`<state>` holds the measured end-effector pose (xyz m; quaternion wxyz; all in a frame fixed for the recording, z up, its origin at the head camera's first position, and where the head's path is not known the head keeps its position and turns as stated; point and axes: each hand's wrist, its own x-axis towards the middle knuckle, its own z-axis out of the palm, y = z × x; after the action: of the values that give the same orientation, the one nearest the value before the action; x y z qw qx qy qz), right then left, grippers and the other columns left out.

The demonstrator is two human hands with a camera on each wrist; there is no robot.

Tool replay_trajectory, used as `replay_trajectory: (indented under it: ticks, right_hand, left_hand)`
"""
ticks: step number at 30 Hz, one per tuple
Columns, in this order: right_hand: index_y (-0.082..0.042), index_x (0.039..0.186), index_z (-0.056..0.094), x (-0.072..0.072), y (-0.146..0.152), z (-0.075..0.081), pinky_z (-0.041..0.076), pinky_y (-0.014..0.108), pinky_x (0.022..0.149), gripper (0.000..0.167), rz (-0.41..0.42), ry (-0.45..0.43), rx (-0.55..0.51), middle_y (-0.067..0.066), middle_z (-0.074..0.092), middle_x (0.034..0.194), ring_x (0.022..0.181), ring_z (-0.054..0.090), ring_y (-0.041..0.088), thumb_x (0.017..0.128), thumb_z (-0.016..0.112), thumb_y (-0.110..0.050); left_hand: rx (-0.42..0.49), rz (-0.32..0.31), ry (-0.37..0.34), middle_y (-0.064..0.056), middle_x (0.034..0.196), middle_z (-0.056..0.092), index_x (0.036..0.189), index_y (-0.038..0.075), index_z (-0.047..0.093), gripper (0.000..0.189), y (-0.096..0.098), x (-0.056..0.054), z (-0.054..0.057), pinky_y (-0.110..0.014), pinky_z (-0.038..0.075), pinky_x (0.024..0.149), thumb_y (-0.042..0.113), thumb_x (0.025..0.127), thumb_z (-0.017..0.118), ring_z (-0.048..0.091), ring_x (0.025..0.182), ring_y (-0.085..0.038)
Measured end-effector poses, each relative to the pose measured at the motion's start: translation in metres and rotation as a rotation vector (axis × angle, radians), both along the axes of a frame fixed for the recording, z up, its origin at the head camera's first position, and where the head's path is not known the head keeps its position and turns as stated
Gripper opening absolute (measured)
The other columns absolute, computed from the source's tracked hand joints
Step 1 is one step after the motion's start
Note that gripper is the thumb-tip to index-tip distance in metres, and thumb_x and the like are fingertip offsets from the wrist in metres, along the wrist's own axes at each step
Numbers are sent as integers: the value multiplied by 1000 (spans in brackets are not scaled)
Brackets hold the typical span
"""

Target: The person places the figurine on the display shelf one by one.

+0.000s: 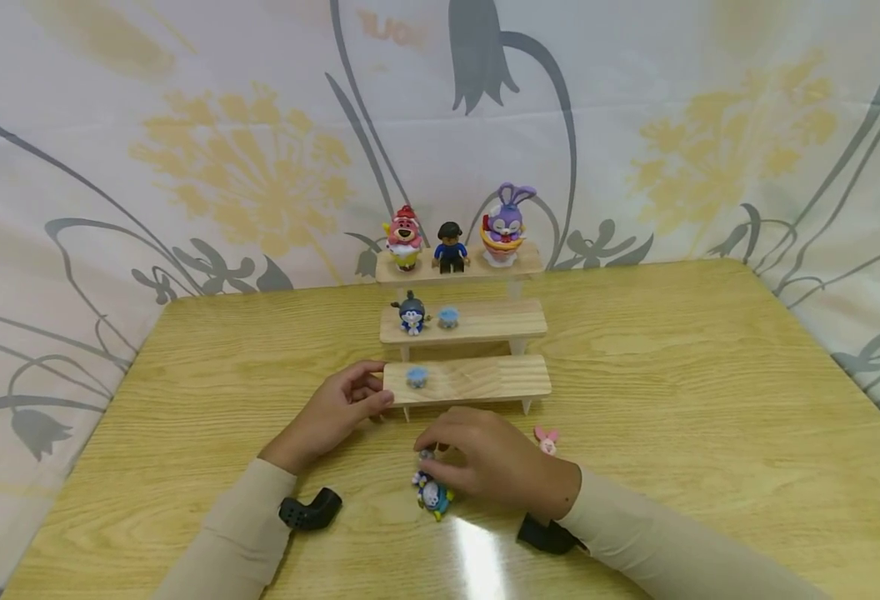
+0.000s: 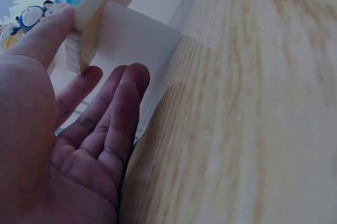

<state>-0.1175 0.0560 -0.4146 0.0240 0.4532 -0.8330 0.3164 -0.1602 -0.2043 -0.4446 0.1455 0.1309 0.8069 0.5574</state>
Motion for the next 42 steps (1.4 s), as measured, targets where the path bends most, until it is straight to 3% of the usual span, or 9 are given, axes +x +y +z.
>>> replay_trajectory:
  ticks: [11,33,42]
  right_hand:
    - [-14,105,75,0,0,-1,54,20,79,15,-4,6,-7,-7,71,100,91,64,4,94,72,-24]
    - [-15,106,74,0,-1,-1,53,18,77,14,1,-14,-3,-8,69,99,89,63,3,94,72,-23]
    - [-14,107,75,-1,0,-2,53,16,77,15,18,13,-57,-6,69,101,90,64,3,96,70,-21]
  left_hand:
    - [46,-11,3,-21,119,59,147,-1,40,58,1,1,2,-30,58,79,27,101,62,67,94,-19]
    - [20,1,7,-21,120,59,148,0,39,58,2,2,6,-29,58,79,26,101,61,67,95,-20]
    - [19,4,1,-19,119,59,148,1,40,57,2,3,6,-28,57,79,26,102,61,67,94,-17]
